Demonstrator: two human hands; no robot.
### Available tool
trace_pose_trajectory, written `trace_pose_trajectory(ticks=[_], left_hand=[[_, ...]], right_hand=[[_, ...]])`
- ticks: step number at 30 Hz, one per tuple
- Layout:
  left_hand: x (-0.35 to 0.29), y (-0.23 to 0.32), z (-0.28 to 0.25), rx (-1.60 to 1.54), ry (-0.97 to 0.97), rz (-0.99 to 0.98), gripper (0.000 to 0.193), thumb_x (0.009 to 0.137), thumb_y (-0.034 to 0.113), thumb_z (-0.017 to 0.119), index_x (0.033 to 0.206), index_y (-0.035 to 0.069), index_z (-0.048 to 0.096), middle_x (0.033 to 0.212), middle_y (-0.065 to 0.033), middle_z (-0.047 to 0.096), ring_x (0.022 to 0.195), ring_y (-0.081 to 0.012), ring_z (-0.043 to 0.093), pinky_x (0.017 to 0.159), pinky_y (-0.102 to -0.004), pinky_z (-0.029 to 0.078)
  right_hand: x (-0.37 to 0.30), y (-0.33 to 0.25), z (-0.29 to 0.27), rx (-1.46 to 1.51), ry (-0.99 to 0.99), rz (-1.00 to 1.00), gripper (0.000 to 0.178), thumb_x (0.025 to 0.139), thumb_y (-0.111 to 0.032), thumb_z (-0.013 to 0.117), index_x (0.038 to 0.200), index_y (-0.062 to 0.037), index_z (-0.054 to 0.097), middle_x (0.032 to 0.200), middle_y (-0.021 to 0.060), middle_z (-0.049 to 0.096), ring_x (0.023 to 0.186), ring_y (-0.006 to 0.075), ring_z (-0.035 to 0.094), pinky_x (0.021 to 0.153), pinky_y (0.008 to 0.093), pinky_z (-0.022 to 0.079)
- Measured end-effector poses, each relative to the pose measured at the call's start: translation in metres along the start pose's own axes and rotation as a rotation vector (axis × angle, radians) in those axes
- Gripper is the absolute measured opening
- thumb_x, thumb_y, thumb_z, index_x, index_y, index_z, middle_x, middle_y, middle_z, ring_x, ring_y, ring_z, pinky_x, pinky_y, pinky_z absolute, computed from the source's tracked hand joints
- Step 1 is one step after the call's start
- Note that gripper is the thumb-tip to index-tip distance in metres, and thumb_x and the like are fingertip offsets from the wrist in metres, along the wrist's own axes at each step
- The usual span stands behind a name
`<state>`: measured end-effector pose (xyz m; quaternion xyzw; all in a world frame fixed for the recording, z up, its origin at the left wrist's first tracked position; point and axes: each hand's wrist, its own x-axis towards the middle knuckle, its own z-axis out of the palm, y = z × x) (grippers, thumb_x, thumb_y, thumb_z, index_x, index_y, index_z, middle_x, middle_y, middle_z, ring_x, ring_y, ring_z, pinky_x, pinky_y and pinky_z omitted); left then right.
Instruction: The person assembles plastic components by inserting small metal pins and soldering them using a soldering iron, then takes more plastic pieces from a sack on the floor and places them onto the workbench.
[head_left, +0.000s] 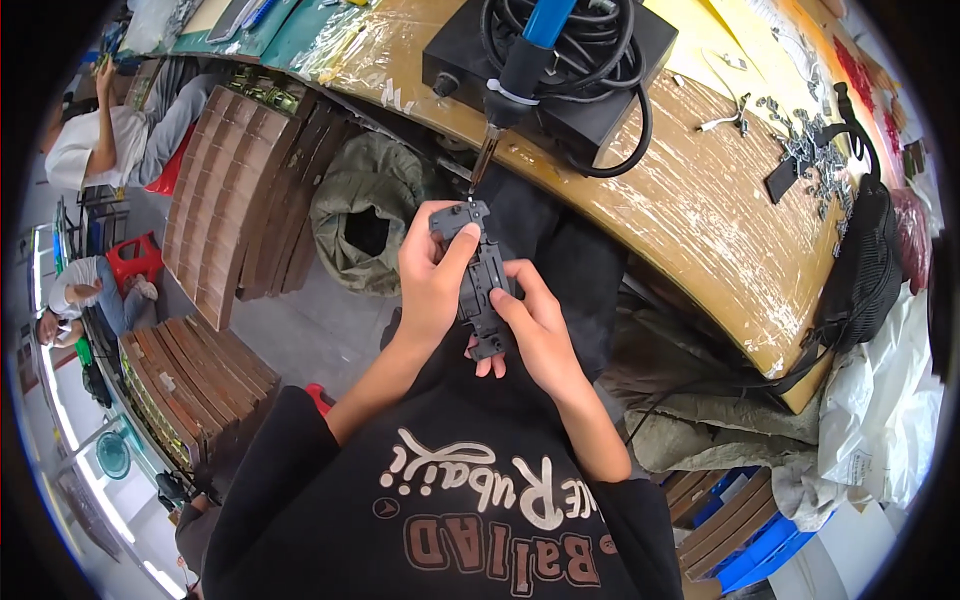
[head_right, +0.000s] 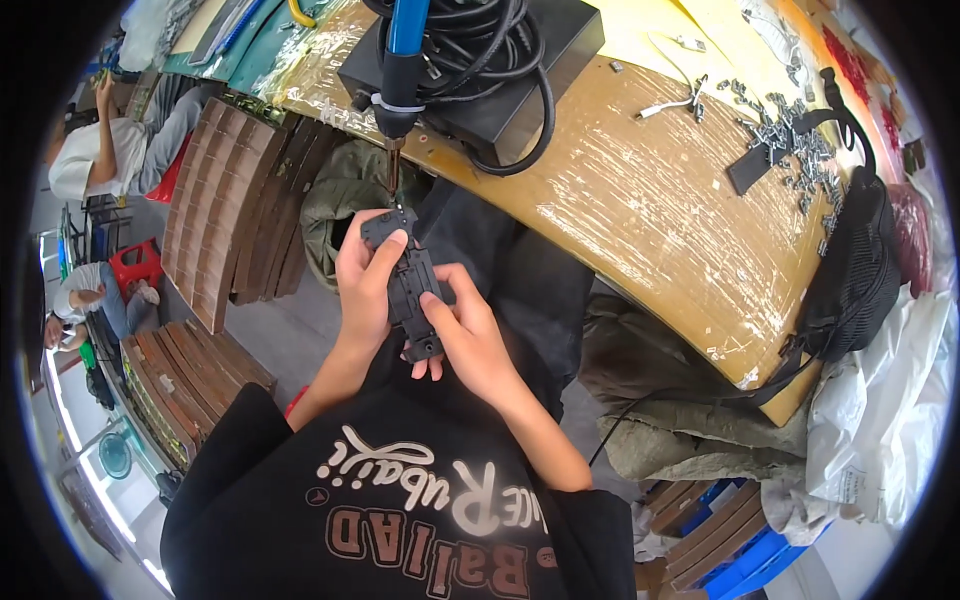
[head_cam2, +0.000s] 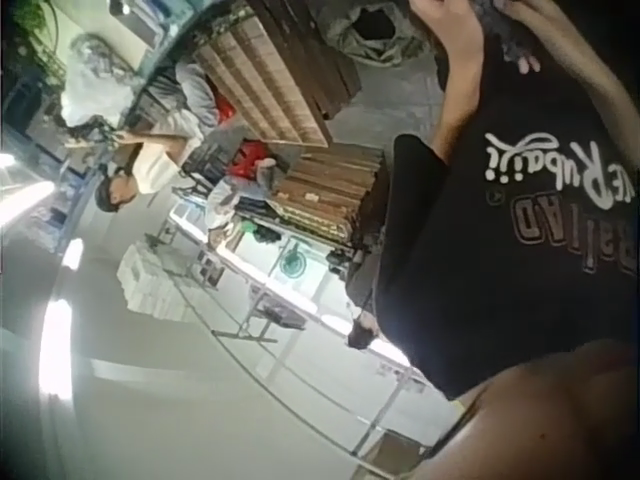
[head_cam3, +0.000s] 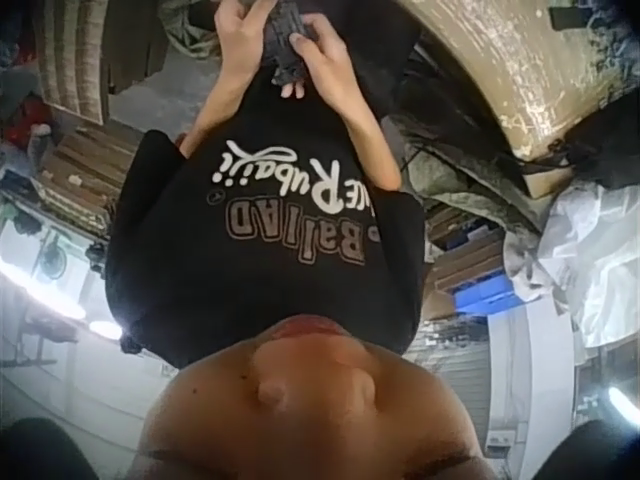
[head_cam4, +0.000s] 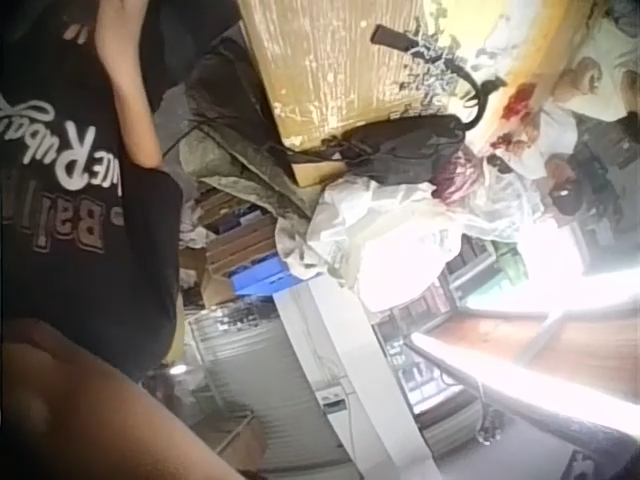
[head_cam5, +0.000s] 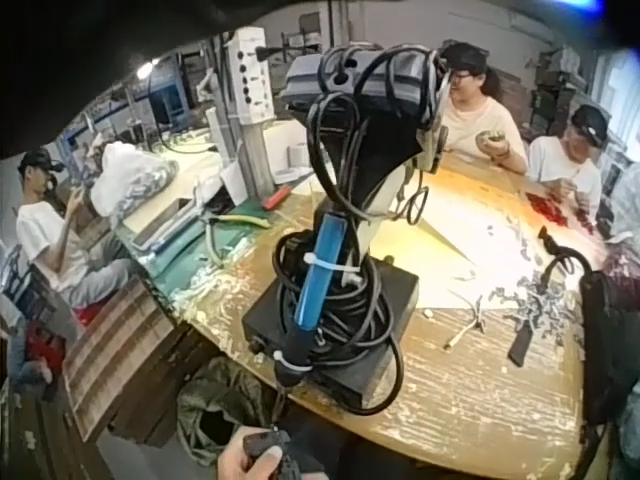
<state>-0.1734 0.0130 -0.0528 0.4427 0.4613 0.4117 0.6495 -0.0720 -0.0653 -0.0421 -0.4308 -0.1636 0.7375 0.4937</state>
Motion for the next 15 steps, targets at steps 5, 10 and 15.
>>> trace_pose_trajectory(ticks=[5, 10, 15], left_hand=[[0.005, 0.009, 0.000, -0.034, -0.005, 0.001, 0.012, 0.080, 0.004, 0.051, 0.091, 0.001, 0.048, 0.075, -0.0006, 0.051, 0.062, -0.0029, 0.046, 0.053, -0.0172, 0.038], [0.008, 0.012, 0.000, -0.050, -0.033, -0.038, 0.012, 0.080, 0.003, 0.051, 0.091, 0.000, 0.048, 0.076, -0.0011, 0.051, 0.064, -0.0033, 0.047, 0.055, -0.0176, 0.040], [0.005, 0.012, 0.000, -0.032, -0.051, -0.008, 0.015, 0.080, 0.006, 0.049, 0.094, 0.000, 0.047, 0.074, -0.0042, 0.053, 0.064, -0.0058, 0.051, 0.058, -0.0185, 0.043]], right_hand=[[-0.002, -0.010, 0.014, -0.172, 0.158, -0.019, 0.020, 0.089, -0.015, 0.040, 0.105, -0.0032, 0.039, 0.056, 0.0032, 0.052, 0.038, 0.0068, 0.047, 0.034, 0.0192, 0.033], [-0.005, -0.015, 0.021, -0.234, 0.170, -0.049, 0.025, 0.088, -0.015, 0.042, 0.110, -0.0033, 0.038, 0.057, 0.0006, 0.049, 0.040, 0.0048, 0.043, 0.037, 0.0183, 0.032], [-0.007, -0.014, 0.020, -0.234, 0.170, -0.072, 0.029, 0.088, -0.015, 0.043, 0.113, -0.0033, 0.036, 0.058, 0.0000, 0.049, 0.042, 0.0040, 0.042, 0.039, 0.0179, 0.032]])
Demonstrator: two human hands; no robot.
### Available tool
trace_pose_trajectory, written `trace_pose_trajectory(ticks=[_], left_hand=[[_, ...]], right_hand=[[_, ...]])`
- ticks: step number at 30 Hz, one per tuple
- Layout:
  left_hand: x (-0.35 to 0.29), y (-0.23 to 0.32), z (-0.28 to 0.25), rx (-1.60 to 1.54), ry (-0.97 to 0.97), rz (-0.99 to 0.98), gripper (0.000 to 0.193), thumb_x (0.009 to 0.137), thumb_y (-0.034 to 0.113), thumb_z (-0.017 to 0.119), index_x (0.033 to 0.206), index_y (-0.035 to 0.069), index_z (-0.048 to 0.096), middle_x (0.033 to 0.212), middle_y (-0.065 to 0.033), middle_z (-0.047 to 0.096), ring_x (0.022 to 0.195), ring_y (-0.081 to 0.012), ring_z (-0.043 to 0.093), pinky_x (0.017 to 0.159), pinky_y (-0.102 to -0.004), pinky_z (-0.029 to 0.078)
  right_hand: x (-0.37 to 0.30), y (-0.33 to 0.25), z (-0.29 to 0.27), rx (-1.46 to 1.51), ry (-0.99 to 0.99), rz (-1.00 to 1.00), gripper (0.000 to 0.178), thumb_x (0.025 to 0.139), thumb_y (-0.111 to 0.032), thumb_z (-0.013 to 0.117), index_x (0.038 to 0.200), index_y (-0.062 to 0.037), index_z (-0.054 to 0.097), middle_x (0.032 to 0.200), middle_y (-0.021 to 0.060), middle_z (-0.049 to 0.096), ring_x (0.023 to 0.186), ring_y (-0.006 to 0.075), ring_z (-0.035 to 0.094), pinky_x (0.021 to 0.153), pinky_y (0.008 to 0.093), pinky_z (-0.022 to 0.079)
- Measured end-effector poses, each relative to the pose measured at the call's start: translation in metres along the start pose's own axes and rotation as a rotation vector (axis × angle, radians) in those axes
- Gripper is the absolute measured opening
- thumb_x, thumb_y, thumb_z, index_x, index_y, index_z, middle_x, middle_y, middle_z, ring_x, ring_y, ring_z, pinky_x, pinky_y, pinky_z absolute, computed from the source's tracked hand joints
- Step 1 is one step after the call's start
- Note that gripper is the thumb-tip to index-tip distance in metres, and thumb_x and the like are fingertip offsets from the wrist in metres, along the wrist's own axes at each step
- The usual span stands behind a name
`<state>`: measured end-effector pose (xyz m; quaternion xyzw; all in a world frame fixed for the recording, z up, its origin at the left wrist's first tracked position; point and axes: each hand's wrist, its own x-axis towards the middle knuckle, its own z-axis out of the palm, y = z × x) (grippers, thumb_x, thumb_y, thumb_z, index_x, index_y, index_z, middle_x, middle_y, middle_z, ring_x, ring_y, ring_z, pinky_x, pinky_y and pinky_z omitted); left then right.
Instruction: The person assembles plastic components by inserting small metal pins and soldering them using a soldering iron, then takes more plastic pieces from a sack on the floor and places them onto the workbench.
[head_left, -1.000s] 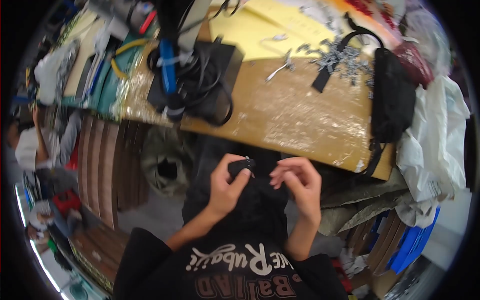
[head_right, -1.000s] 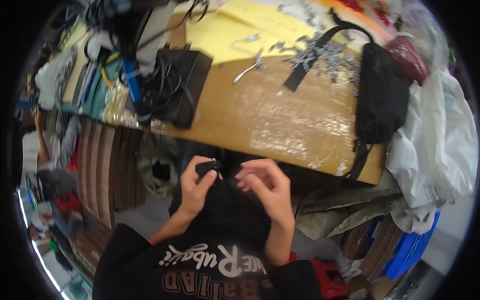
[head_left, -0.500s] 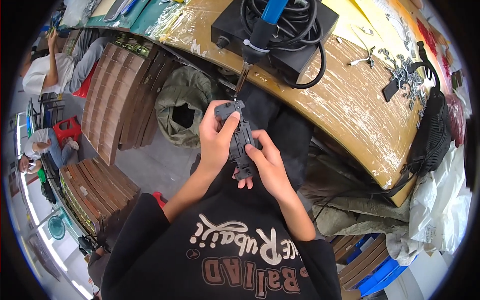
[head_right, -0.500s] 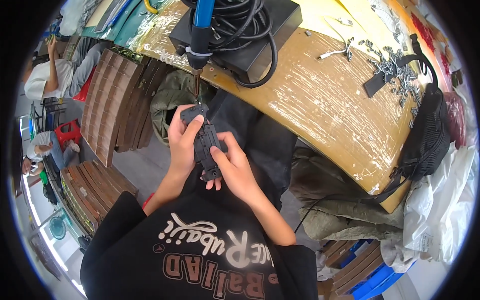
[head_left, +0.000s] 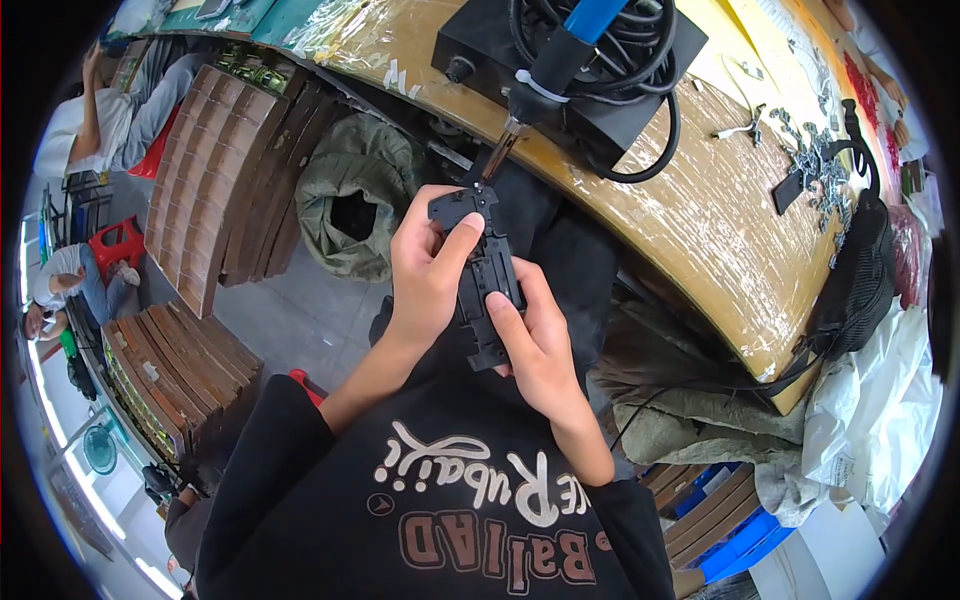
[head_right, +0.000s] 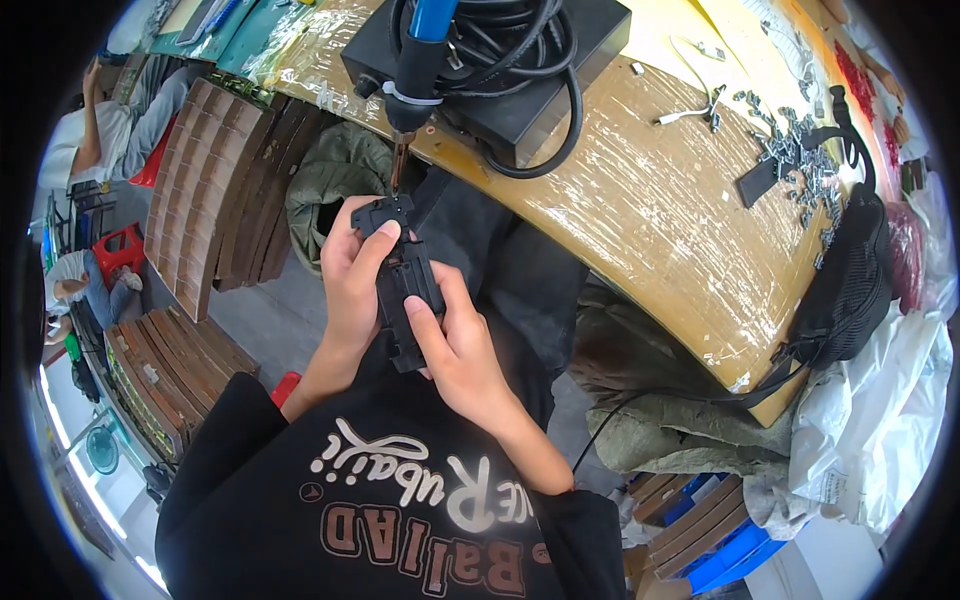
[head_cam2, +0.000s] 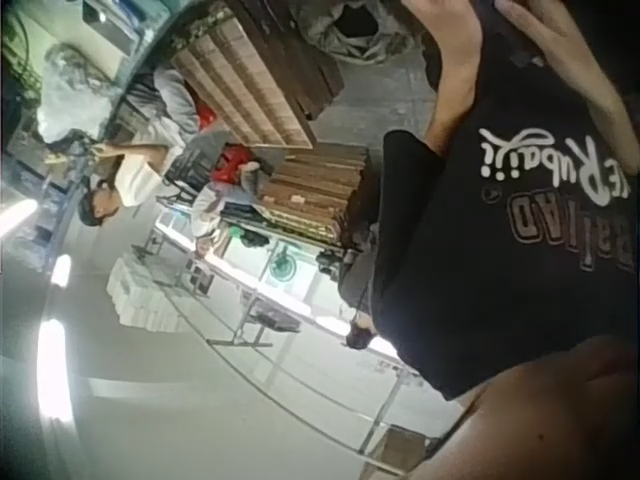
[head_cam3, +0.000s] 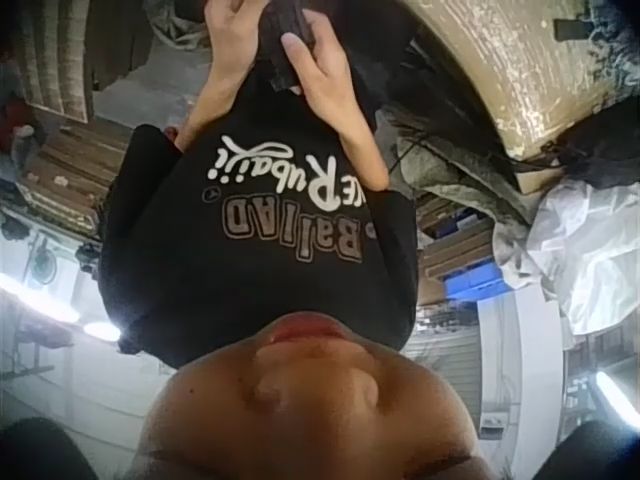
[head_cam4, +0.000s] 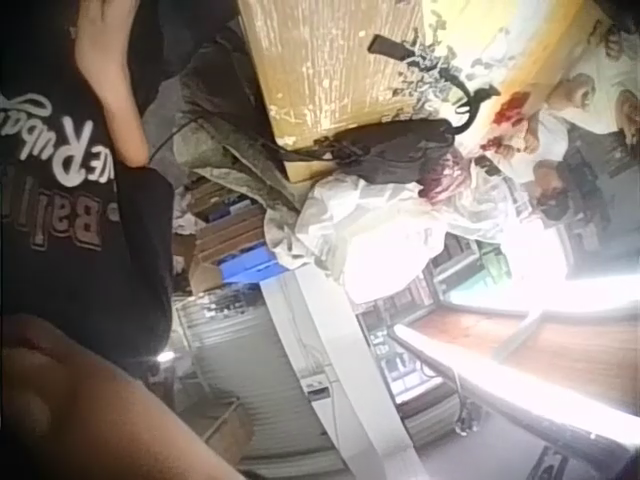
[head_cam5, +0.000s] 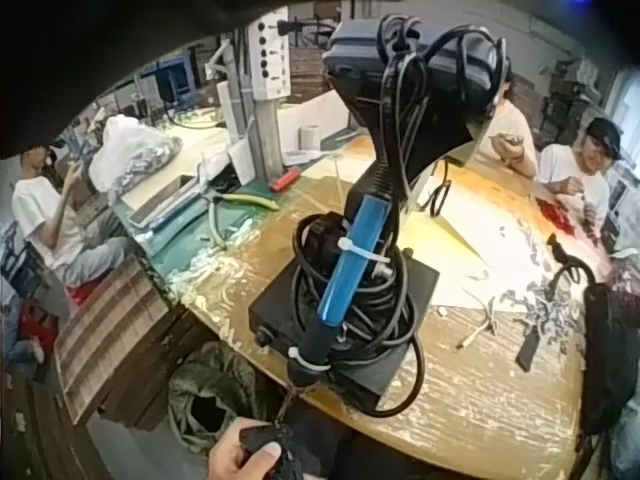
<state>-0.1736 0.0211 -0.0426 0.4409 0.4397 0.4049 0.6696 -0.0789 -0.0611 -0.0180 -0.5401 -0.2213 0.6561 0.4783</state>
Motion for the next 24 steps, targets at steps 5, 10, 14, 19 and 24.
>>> trace_pose_trajectory(ticks=[5, 10, 14, 19, 24], left_hand=[[0.001, 0.008, 0.001, 0.008, -0.005, -0.002, 0.016, 0.080, 0.006, 0.049, 0.095, 0.000, 0.047, 0.075, -0.0045, 0.054, 0.064, -0.0059, 0.051, 0.058, -0.0186, 0.043], [0.002, 0.009, 0.001, -0.029, 0.002, 0.004, 0.013, 0.080, 0.002, 0.050, 0.092, 0.000, 0.048, 0.075, -0.0009, 0.051, 0.064, -0.0029, 0.047, 0.055, -0.0173, 0.039], [0.003, 0.011, 0.002, -0.040, -0.018, -0.044, 0.013, 0.080, 0.002, 0.050, 0.092, 0.000, 0.048, 0.076, -0.0010, 0.051, 0.065, -0.0031, 0.047, 0.057, -0.0174, 0.040], [0.004, 0.005, -0.002, -0.030, -0.040, 0.001, 0.013, 0.080, 0.003, 0.050, 0.092, 0.000, 0.048, 0.077, -0.0014, 0.051, 0.067, -0.0038, 0.047, 0.059, -0.0179, 0.040], [0.009, 0.002, -0.003, -0.027, -0.042, 0.015, 0.013, 0.080, 0.004, 0.051, 0.091, 0.000, 0.048, 0.077, -0.0012, 0.051, 0.067, -0.0042, 0.047, 0.059, -0.0185, 0.040]], right_hand=[[-0.002, -0.005, 0.006, 0.025, 0.034, -0.035, 0.029, 0.088, -0.015, 0.042, 0.113, -0.0013, 0.038, 0.066, -0.0012, 0.048, 0.042, 0.0014, 0.038, 0.035, 0.0151, 0.027], [-0.001, -0.003, 0.006, 0.020, 0.042, -0.027, 0.029, 0.088, -0.015, 0.042, 0.114, -0.0017, 0.037, 0.065, -0.0010, 0.049, 0.043, 0.0017, 0.039, 0.037, 0.0154, 0.028], [-0.001, -0.004, 0.006, 0.006, 0.047, 0.000, 0.029, 0.089, -0.015, 0.042, 0.114, -0.0031, 0.036, 0.062, -0.0018, 0.048, 0.043, 0.0021, 0.039, 0.038, 0.0160, 0.029], [0.002, 0.002, 0.009, 0.039, 0.059, -0.006, 0.029, 0.088, -0.016, 0.042, 0.113, -0.0022, 0.037, 0.066, -0.0008, 0.049, 0.042, 0.0014, 0.039, 0.036, 0.0147, 0.029], [0.006, 0.000, 0.010, 0.048, 0.074, -0.014, 0.029, 0.088, -0.016, 0.042, 0.112, -0.0009, 0.038, 0.069, 0.0002, 0.050, 0.041, 0.0012, 0.039, 0.034, 0.0141, 0.029]])
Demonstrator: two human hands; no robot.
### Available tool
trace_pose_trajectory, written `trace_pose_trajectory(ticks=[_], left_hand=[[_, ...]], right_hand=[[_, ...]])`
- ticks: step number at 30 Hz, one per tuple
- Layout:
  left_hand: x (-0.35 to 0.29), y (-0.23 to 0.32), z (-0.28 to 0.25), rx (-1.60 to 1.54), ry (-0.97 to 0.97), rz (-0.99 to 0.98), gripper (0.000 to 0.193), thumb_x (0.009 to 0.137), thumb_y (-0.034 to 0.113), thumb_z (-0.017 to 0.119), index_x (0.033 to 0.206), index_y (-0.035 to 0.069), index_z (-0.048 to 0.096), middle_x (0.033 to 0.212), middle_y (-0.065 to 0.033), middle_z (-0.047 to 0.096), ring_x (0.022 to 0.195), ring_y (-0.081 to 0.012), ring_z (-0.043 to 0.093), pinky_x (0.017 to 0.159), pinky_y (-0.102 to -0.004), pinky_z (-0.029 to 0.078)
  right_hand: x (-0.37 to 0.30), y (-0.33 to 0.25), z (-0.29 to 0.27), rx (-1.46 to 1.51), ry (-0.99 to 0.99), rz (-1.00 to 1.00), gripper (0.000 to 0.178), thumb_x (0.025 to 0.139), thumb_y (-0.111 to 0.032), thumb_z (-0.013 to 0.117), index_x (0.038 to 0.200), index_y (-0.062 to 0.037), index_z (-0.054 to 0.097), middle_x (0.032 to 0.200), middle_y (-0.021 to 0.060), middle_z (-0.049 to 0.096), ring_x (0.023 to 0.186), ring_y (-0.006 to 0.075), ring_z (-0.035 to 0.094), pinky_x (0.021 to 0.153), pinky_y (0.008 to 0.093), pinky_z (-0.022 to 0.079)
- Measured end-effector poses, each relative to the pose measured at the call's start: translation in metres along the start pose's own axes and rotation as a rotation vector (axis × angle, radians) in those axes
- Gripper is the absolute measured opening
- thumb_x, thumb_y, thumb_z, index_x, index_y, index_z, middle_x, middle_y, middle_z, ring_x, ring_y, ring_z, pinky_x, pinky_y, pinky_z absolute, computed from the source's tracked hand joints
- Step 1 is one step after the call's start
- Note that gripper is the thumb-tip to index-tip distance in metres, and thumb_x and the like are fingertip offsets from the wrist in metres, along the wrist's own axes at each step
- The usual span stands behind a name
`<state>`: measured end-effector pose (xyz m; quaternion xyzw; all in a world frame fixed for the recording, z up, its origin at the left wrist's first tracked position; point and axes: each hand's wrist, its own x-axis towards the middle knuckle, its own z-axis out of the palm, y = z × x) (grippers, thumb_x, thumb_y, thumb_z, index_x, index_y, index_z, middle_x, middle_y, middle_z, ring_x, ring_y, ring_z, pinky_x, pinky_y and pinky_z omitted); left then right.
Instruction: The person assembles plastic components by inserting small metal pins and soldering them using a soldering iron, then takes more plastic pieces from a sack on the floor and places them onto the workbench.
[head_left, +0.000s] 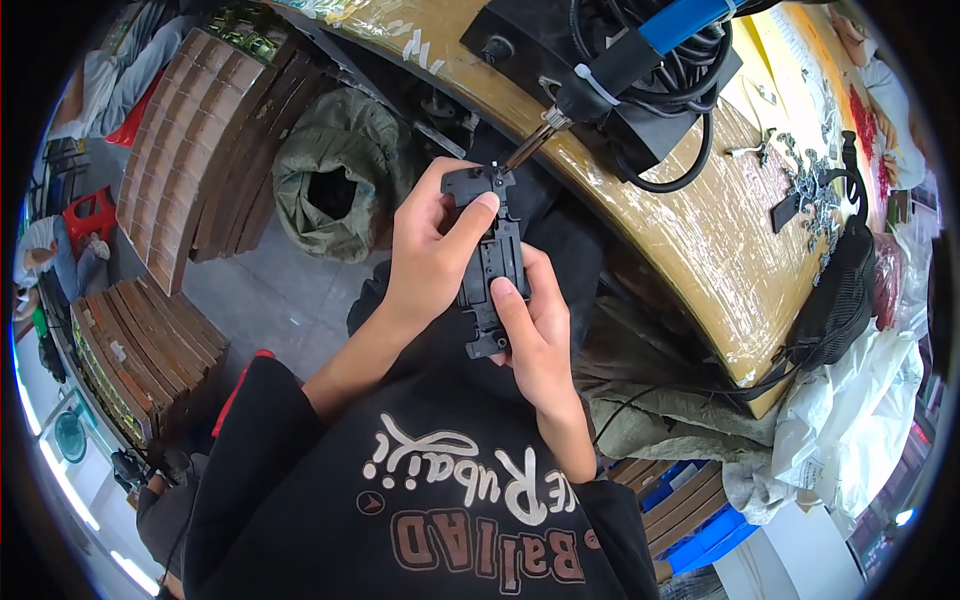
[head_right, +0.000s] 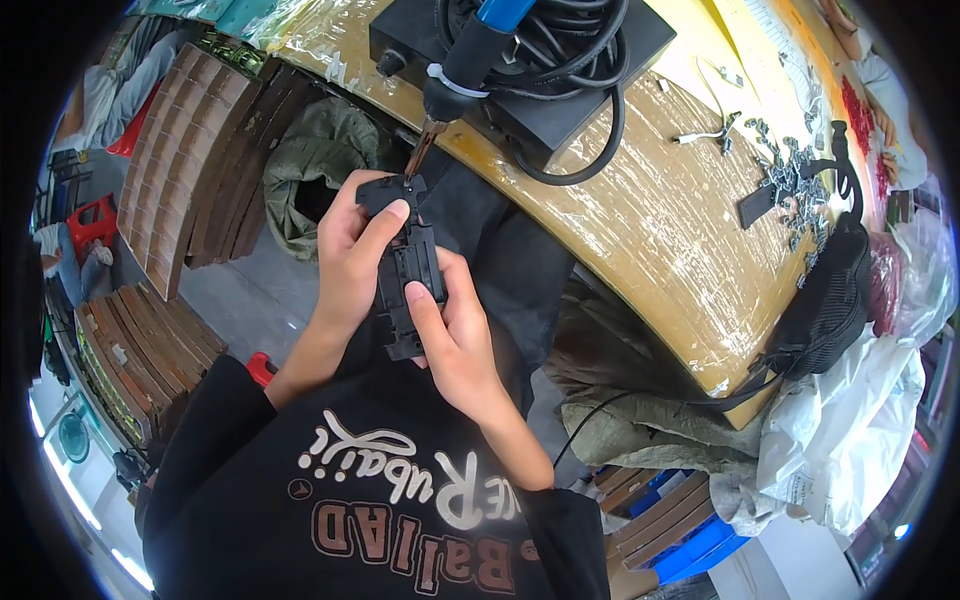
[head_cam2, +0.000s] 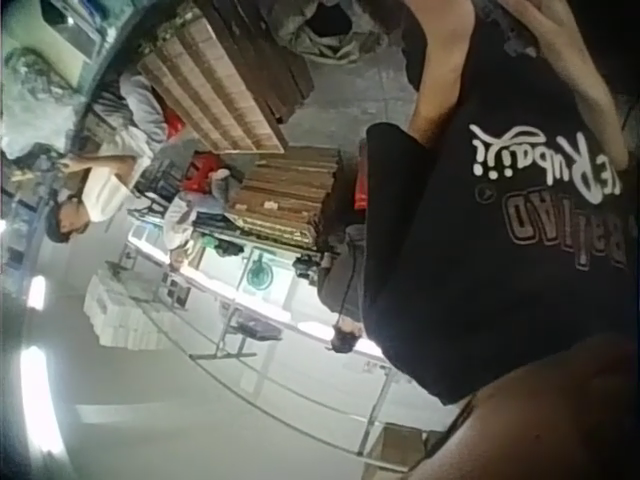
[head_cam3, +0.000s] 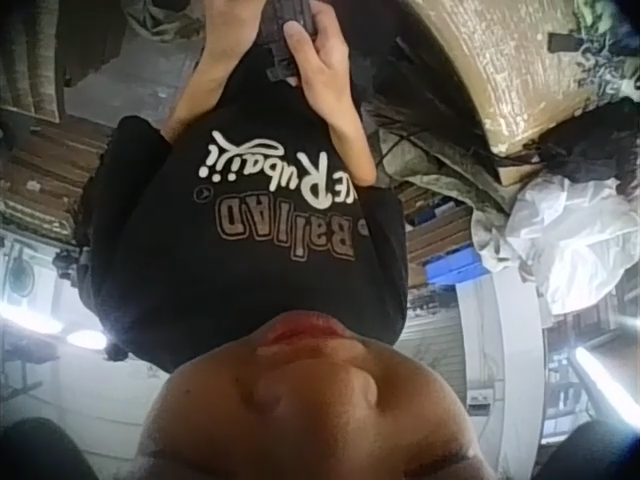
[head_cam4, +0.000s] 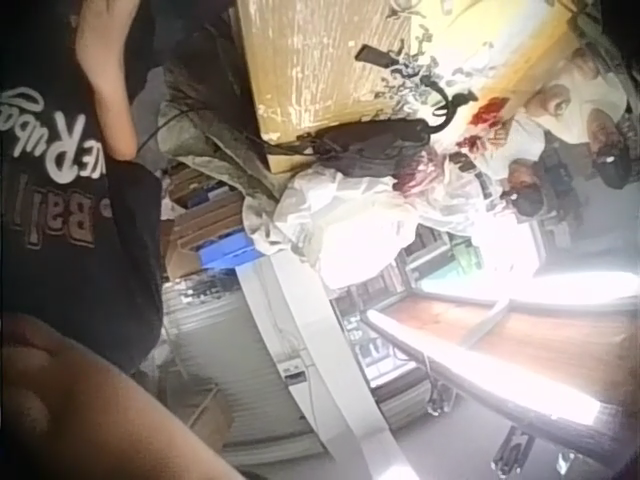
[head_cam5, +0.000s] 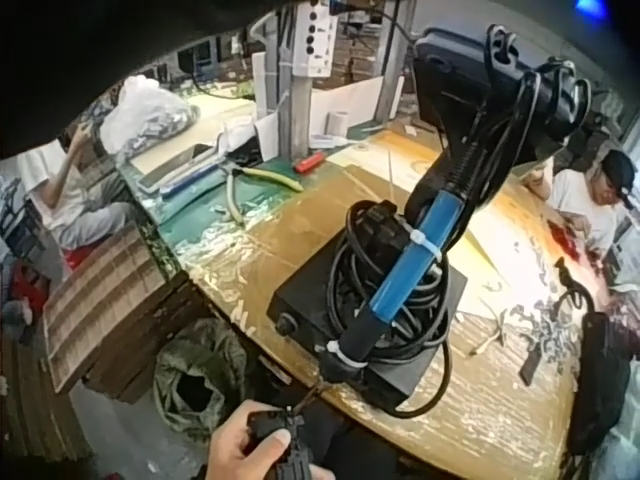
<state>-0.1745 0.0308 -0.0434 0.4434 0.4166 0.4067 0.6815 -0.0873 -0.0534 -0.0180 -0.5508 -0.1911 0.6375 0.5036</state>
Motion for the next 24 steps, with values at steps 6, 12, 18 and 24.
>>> trace_pose_trajectory(ticks=[6, 12, 18, 24], left_hand=[[0.002, 0.007, -0.002, 0.009, 0.002, 0.008, 0.013, 0.080, 0.004, 0.052, 0.091, 0.001, 0.048, 0.076, -0.0008, 0.050, 0.066, -0.0039, 0.046, 0.058, -0.0182, 0.040], [0.003, 0.008, 0.000, 0.023, -0.009, 0.014, 0.013, 0.079, 0.004, 0.052, 0.091, 0.001, 0.048, 0.075, -0.0004, 0.050, 0.065, -0.0036, 0.046, 0.057, -0.0178, 0.039], [0.002, 0.007, 0.000, 0.018, -0.014, 0.007, 0.013, 0.080, 0.004, 0.052, 0.091, 0.001, 0.048, 0.076, -0.0003, 0.050, 0.066, -0.0035, 0.046, 0.057, -0.0177, 0.039], [0.002, -0.002, -0.003, 0.059, -0.032, 0.018, 0.013, 0.080, 0.005, 0.052, 0.092, 0.001, 0.047, 0.077, -0.0008, 0.050, 0.067, -0.0036, 0.046, 0.058, -0.0175, 0.040]], right_hand=[[0.002, -0.003, 0.004, 0.011, -0.003, -0.023, 0.029, 0.087, -0.016, 0.042, 0.112, -0.0011, 0.039, 0.069, 0.0005, 0.050, 0.042, 0.0009, 0.039, 0.034, 0.0138, 0.028], [0.000, -0.004, 0.003, -0.002, 0.012, -0.022, 0.029, 0.087, -0.016, 0.042, 0.112, -0.0017, 0.039, 0.069, -0.0001, 0.050, 0.042, 0.0003, 0.039, 0.034, 0.0135, 0.028], [0.000, -0.003, 0.001, 0.000, -0.007, -0.020, 0.028, 0.088, -0.016, 0.042, 0.111, -0.0019, 0.039, 0.069, -0.0003, 0.050, 0.042, 0.0004, 0.039, 0.034, 0.0135, 0.028], [0.004, 0.005, -0.005, 0.000, -0.009, -0.008, 0.029, 0.088, -0.016, 0.042, 0.113, -0.0021, 0.039, 0.068, -0.0003, 0.050, 0.042, 0.0010, 0.039, 0.035, 0.0141, 0.028]])
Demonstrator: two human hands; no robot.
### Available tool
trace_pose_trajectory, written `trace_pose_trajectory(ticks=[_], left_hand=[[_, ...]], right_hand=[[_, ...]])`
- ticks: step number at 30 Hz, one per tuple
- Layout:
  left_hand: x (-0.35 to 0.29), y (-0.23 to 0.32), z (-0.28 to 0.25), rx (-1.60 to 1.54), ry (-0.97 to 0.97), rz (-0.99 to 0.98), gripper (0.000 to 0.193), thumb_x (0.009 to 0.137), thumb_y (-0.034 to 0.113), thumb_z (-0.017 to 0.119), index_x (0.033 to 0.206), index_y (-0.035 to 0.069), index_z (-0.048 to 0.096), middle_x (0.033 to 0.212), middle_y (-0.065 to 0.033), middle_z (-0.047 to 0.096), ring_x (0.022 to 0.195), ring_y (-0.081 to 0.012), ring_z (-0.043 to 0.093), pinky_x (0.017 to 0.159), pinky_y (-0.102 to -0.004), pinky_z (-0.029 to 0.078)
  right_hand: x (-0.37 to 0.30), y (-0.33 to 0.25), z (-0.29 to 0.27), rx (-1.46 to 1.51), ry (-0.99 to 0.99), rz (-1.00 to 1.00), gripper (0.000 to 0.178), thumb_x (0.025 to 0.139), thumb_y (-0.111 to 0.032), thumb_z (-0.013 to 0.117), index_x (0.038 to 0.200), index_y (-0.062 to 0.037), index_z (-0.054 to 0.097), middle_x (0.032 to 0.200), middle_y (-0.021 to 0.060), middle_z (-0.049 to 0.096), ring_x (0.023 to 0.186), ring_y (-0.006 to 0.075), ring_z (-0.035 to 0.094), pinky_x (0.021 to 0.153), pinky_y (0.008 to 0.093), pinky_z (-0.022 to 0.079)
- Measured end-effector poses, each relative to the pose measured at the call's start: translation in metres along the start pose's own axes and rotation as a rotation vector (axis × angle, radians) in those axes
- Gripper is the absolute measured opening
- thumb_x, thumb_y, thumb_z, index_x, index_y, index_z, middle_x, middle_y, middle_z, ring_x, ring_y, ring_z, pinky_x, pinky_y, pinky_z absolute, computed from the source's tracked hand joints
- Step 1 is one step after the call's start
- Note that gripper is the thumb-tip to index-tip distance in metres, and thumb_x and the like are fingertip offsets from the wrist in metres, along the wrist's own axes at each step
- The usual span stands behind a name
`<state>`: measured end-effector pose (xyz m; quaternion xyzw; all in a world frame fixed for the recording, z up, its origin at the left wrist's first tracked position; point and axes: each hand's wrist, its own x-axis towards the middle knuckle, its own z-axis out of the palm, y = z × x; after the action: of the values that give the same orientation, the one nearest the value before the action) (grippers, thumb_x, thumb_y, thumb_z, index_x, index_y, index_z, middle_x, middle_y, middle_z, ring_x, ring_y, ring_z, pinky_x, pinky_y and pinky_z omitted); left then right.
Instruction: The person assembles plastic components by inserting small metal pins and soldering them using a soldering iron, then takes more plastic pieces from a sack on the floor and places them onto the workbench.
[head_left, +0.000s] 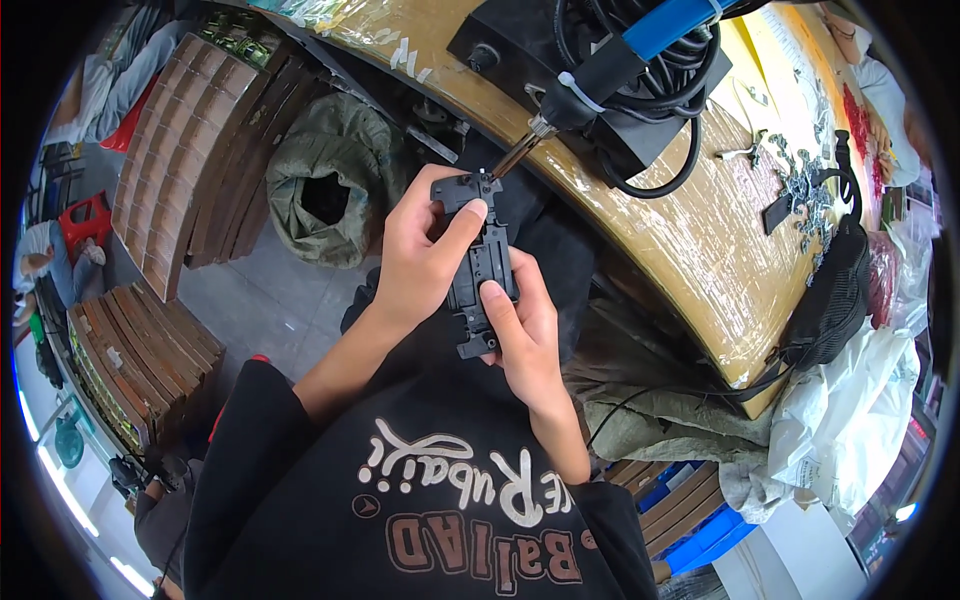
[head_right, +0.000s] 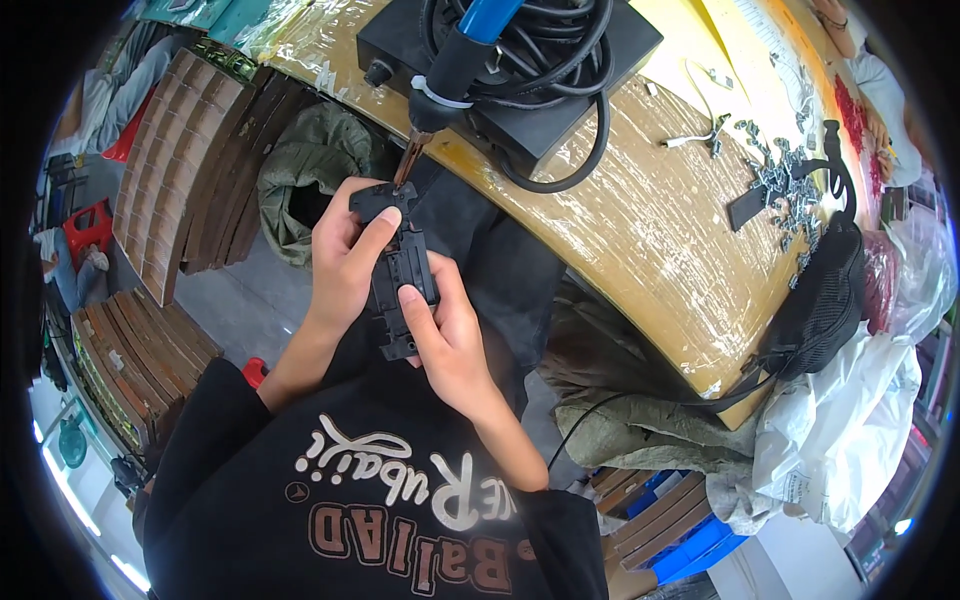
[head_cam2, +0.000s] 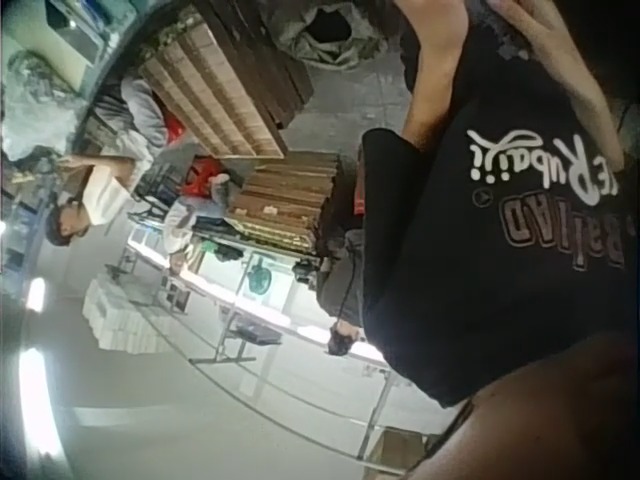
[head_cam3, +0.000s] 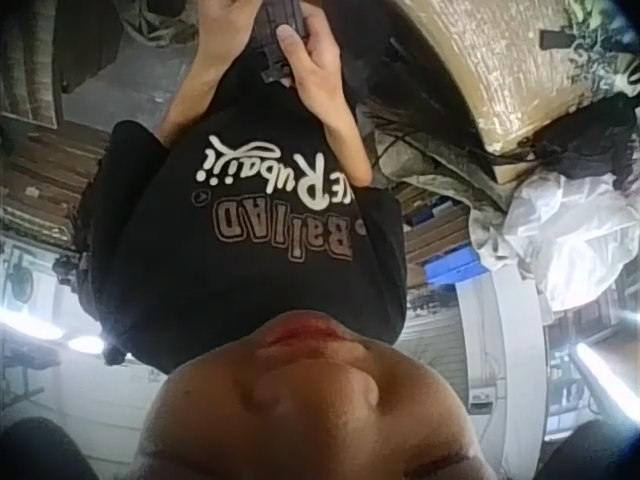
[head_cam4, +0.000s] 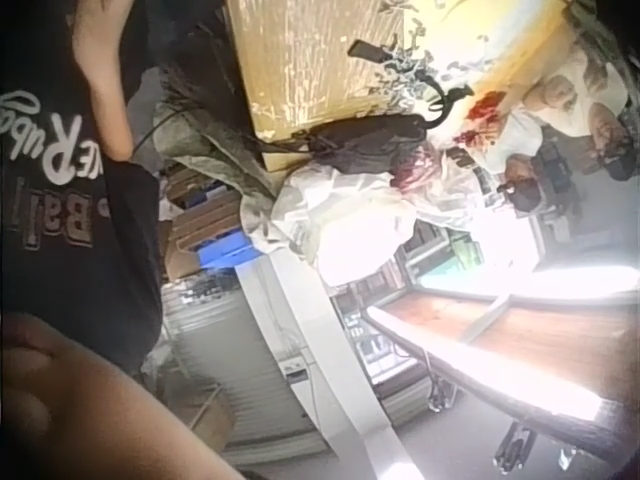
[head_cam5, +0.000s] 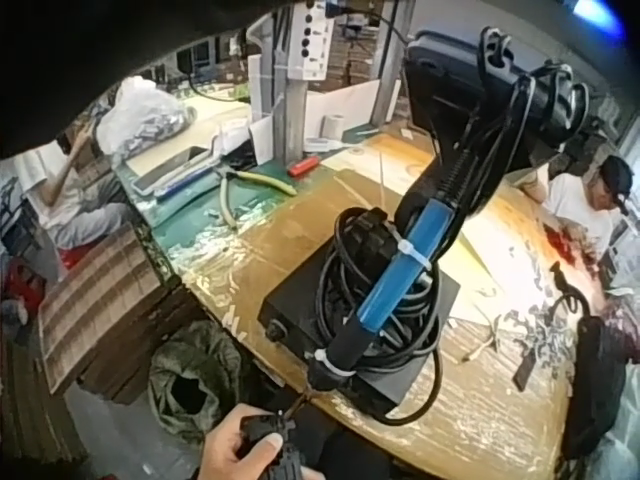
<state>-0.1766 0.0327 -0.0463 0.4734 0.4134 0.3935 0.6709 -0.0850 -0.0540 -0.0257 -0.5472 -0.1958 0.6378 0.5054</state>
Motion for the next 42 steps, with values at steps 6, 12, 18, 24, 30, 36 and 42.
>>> trace_pose_trajectory(ticks=[6, 12, 18, 24, 30, 36, 42], left_hand=[[-0.002, 0.001, -0.001, -0.014, -0.006, 0.001, 0.014, 0.081, 0.005, 0.052, 0.093, 0.000, 0.047, 0.077, -0.0011, 0.050, 0.066, -0.0036, 0.047, 0.058, -0.0178, 0.040], [-0.005, 0.006, 0.000, -0.010, -0.015, 0.011, 0.015, 0.080, 0.004, 0.052, 0.094, 0.000, 0.047, 0.078, -0.0014, 0.051, 0.067, -0.0034, 0.046, 0.057, -0.0177, 0.040], [-0.008, 0.005, 0.000, -0.013, -0.027, 0.004, 0.015, 0.081, 0.004, 0.052, 0.094, 0.000, 0.047, 0.078, -0.0014, 0.051, 0.067, -0.0034, 0.046, 0.057, -0.0176, 0.039], [-0.009, 0.002, -0.003, 0.008, -0.029, 0.022, 0.015, 0.081, 0.005, 0.052, 0.094, 0.000, 0.047, 0.077, -0.0010, 0.051, 0.066, -0.0034, 0.046, 0.058, -0.0176, 0.039], [0.018, -0.065, -0.007, 0.096, 0.018, -0.026, 0.016, 0.081, 0.009, 0.054, 0.093, 0.001, 0.048, 0.067, -0.0005, 0.049, 0.060, -0.0037, 0.043, 0.053, -0.0194, 0.037], [0.032, -0.113, 0.001, 0.518, 0.108, 0.118, 0.018, 0.082, 0.018, 0.053, 0.081, 0.000, 0.057, 0.057, -0.0127, 0.051, 0.052, -0.0189, 0.052, 0.051, -0.0288, 0.040], [0.024, -0.128, -0.002, 0.528, 0.059, 0.085, 0.019, 0.084, 0.015, 0.048, 0.074, -0.001, 0.051, 0.052, -0.0105, 0.045, 0.050, -0.0149, 0.053, 0.047, -0.0279, 0.038]], right_hand=[[-0.002, -0.003, -0.001, 0.016, -0.054, 0.010, 0.030, 0.089, -0.017, 0.043, 0.114, -0.0032, 0.035, 0.064, -0.0024, 0.046, 0.044, 0.0010, 0.037, 0.039, 0.0151, 0.029], [-0.006, -0.004, -0.002, -0.007, -0.068, -0.006, 0.031, 0.089, -0.016, 0.043, 0.116, -0.0027, 0.034, 0.064, -0.0024, 0.046, 0.044, 0.0011, 0.038, 0.039, 0.0151, 0.029], [-0.009, -0.002, -0.003, -0.006, -0.064, -0.002, 0.032, 0.089, -0.016, 0.043, 0.116, -0.0027, 0.034, 0.064, -0.0024, 0.046, 0.044, 0.0010, 0.038, 0.039, 0.0151, 0.030], [-0.007, 0.002, -0.003, -0.044, -0.057, 0.006, 0.031, 0.089, -0.015, 0.043, 0.116, -0.0030, 0.034, 0.063, -0.0025, 0.046, 0.044, 0.0012, 0.038, 0.039, 0.0150, 0.030], [0.027, 0.025, -0.024, -0.092, 0.012, 0.026, 0.031, 0.088, -0.020, 0.044, 0.113, -0.0024, 0.039, 0.062, 0.0011, 0.048, 0.043, 0.0033, 0.039, 0.039, 0.0186, 0.033], [0.056, 0.114, -0.079, -0.595, 0.218, -0.214, 0.043, 0.087, -0.028, 0.047, 0.117, 0.0006, 0.038, 0.065, 0.0055, 0.050, 0.049, 0.0106, 0.047, 0.045, 0.0258, 0.041], [0.053, 0.125, -0.089, -0.543, 0.213, -0.277, 0.044, 0.086, -0.028, 0.050, 0.116, 0.0021, 0.040, 0.072, 0.0124, 0.055, 0.051, 0.0139, 0.050, 0.050, 0.0282, 0.043]])
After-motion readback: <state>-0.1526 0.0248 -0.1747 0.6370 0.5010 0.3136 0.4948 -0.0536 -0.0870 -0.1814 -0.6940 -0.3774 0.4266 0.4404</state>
